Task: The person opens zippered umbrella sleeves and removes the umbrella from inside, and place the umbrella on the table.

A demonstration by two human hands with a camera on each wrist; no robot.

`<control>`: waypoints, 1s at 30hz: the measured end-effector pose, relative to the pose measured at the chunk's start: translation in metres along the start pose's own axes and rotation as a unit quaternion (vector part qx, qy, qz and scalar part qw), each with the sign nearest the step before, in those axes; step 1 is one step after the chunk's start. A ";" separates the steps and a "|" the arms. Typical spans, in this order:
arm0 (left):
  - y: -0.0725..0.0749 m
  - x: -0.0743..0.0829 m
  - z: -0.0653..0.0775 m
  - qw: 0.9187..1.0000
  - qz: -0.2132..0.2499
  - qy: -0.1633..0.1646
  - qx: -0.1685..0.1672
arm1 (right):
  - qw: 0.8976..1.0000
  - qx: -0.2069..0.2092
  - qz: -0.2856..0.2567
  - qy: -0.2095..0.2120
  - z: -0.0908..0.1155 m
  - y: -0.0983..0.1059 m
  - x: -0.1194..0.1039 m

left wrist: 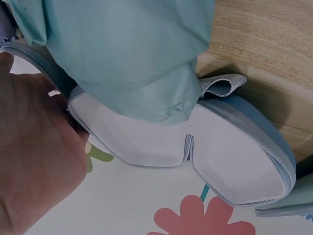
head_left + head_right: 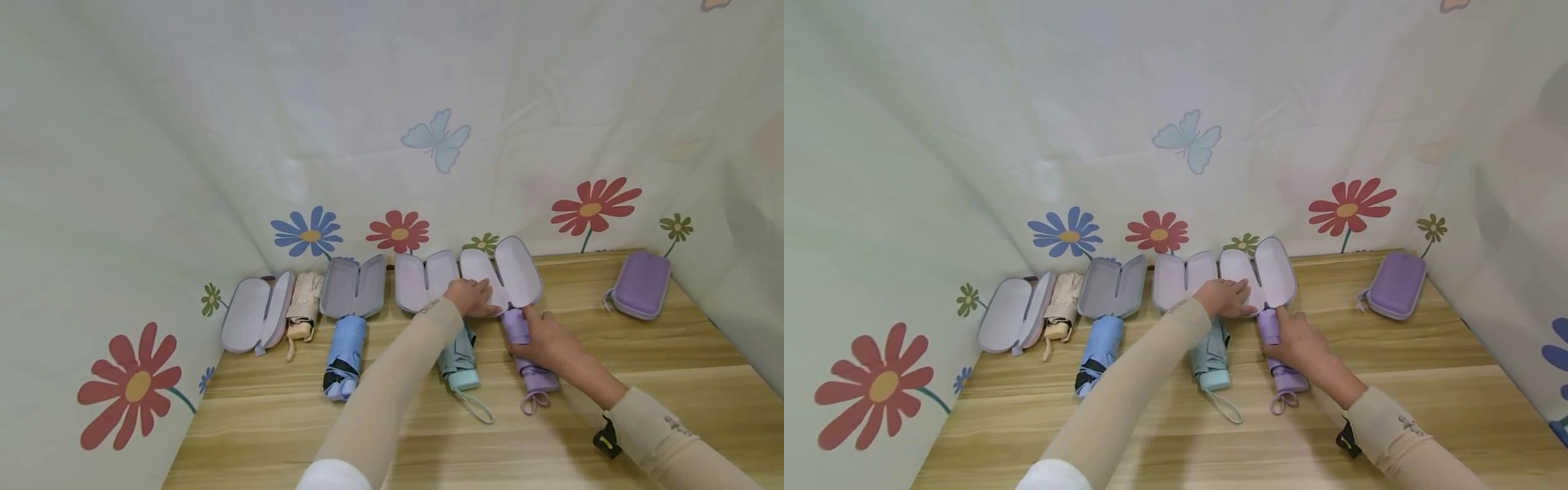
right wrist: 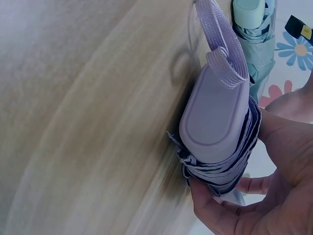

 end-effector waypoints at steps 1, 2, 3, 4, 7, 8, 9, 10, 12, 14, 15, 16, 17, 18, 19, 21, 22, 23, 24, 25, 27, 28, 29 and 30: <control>0.001 0.000 0.001 1.000 -0.002 0.001 0.001 | 1.000 -0.001 0.001 0.000 0.000 0.000 0.000; 0.001 0.000 0.001 1.000 -0.004 0.000 0.003 | 1.000 -0.001 0.002 0.000 0.000 0.000 -0.001; 0.001 0.000 0.001 1.000 -0.005 -0.001 0.005 | 1.000 0.000 0.002 0.000 0.000 0.000 -0.001; 0.000 0.000 0.000 1.000 -0.005 -0.004 0.009 | 1.000 0.001 0.003 0.000 0.000 0.001 -0.001; -0.001 -0.002 -0.003 1.000 0.010 -0.011 0.021 | 1.000 0.004 0.002 0.003 -0.002 0.001 -0.001; -0.001 -0.004 -0.004 1.000 0.017 -0.009 0.024 | 1.000 0.005 -0.001 0.004 -0.002 0.001 0.000; 0.000 -0.005 -0.005 0.999 0.024 -0.009 0.029 | 1.000 0.004 -0.001 0.003 -0.003 0.002 0.001; -0.001 -0.006 -0.009 0.999 0.034 -0.005 0.033 | 1.000 0.000 -0.002 0.002 -0.004 0.003 0.003; 0.000 -0.008 -0.014 0.998 0.053 0.004 0.040 | 1.000 -0.007 -0.006 0.002 -0.007 0.007 0.007; 0.004 -0.008 -0.015 0.996 0.074 0.011 0.045 | 1.000 -0.008 -0.011 0.004 -0.009 0.015 0.013; 0.005 -0.008 -0.015 0.995 0.088 0.013 0.051 | 1.000 -0.005 -0.013 0.007 -0.010 0.020 0.016; 0.006 -0.008 -0.014 0.993 0.102 0.018 0.056 | 1.000 0.002 -0.019 0.010 -0.011 0.026 0.020; 0.009 -0.008 -0.010 0.992 0.113 0.020 0.061 | 0.999 0.012 -0.027 0.016 -0.012 0.032 0.024; 0.012 -0.008 -0.004 0.990 0.121 0.020 0.067 | 0.999 0.022 -0.029 0.021 -0.014 0.039 0.029; 0.012 -0.008 -0.001 0.989 0.131 0.023 0.071 | 0.998 0.039 -0.033 0.028 -0.015 0.045 0.033; 0.012 -0.007 0.008 0.986 0.144 0.026 0.079 | 0.997 0.066 -0.030 0.034 -0.018 0.059 0.044; 0.013 -0.006 0.014 0.985 0.147 0.025 0.081 | 0.996 0.076 -0.024 0.035 -0.019 0.066 0.051; 0.014 -0.005 0.019 0.985 0.149 0.020 0.084 | 0.996 0.084 -0.018 0.035 -0.020 0.072 0.057; 0.016 -0.002 0.025 0.984 0.153 0.016 0.087 | 0.995 0.092 -0.008 0.036 -0.021 0.078 0.064; 0.017 0.000 0.031 0.983 0.161 0.011 0.091 | 0.995 0.096 -0.004 0.030 -0.022 0.084 0.071; 0.022 0.008 0.040 0.981 0.166 -0.005 0.104 | 0.994 0.111 0.000 0.024 -0.022 0.095 0.087; 0.025 0.012 0.043 0.979 0.169 -0.010 0.113 | 0.993 0.117 -0.003 0.020 -0.022 0.099 0.095; 0.029 0.016 0.047 0.977 0.172 -0.014 0.124 | 0.992 0.127 -0.007 0.017 -0.022 0.103 0.103; 0.033 0.021 0.049 0.975 0.175 -0.016 0.134 | 0.990 0.137 -0.008 0.014 -0.021 0.107 0.111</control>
Point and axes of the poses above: each hand's wrist, its own z-axis away from the middle knuckle, its own y-axis out of the back of the hand, x = y × z, the point moved 4 cm from there along -z, towards the middle knuckle, and after that the axes turned 9 degrees about x, right-handed, at the moved point
